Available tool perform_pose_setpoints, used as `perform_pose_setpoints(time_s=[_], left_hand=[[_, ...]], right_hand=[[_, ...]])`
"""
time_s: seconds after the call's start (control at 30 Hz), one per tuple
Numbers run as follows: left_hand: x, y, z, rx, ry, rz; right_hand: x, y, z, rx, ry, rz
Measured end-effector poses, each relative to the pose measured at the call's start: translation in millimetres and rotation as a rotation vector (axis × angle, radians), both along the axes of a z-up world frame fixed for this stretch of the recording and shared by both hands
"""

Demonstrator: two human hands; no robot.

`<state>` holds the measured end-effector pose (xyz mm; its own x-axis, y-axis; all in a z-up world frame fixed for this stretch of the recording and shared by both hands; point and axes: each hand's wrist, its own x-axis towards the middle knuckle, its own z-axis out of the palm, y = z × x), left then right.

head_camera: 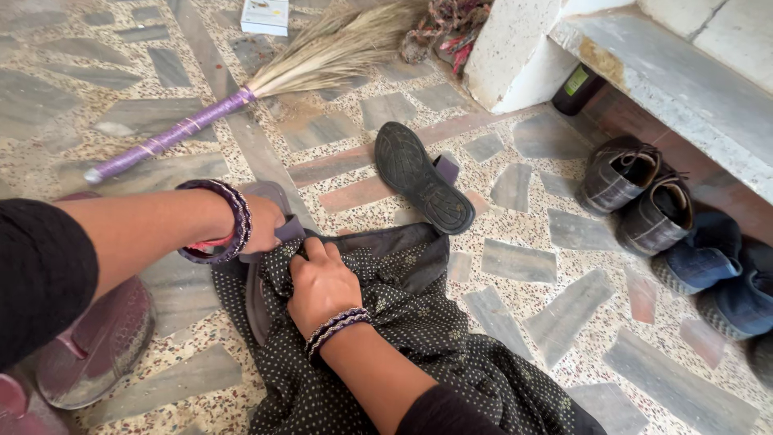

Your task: The person cleans a pair of white sneakers and two pairs of sandals using a dark patterned cloth. They wipe the sneakers and place them on a shelf, then wipe the sandals and place them on the same shelf.

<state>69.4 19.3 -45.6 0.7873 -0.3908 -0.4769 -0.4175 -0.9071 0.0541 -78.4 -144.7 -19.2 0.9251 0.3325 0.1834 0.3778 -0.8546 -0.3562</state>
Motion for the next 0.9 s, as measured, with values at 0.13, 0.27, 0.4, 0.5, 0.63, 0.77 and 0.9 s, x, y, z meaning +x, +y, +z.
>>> perform_pose_setpoints(time_s=[0.13, 0.27, 0.4, 0.5, 0.63, 0.77, 0.9], left_hand=[[-5, -11, 6, 0.039, -0.041, -0.038], [-8, -17, 14, 0.088, -0.029, -0.084], [0, -13, 8, 0.125, -0.029, -0.07], [7, -10, 3, 0.135, -0.014, -0.121], [4, -17, 6, 0.146, -0.03, -0.097], [-2, -25, 13, 0.164, -0.035, -0.095], [-2, -25, 15, 0.178, -0.042, -0.081]], right_hand=[[-18, -16, -2, -0.003, 0.013, 0.051], [-37, -29, 5, -0.021, 0.054, 0.122], [-6, -11, 4, -0.012, 0.027, 0.061], [5, -2, 1, 0.02, -0.022, 0.023], [-15, -13, -1, 0.013, -0.041, 0.051], [-36, -27, 6, -0.029, 0.058, 0.115], [-3, -10, 7, 0.015, 0.031, 0.063]])
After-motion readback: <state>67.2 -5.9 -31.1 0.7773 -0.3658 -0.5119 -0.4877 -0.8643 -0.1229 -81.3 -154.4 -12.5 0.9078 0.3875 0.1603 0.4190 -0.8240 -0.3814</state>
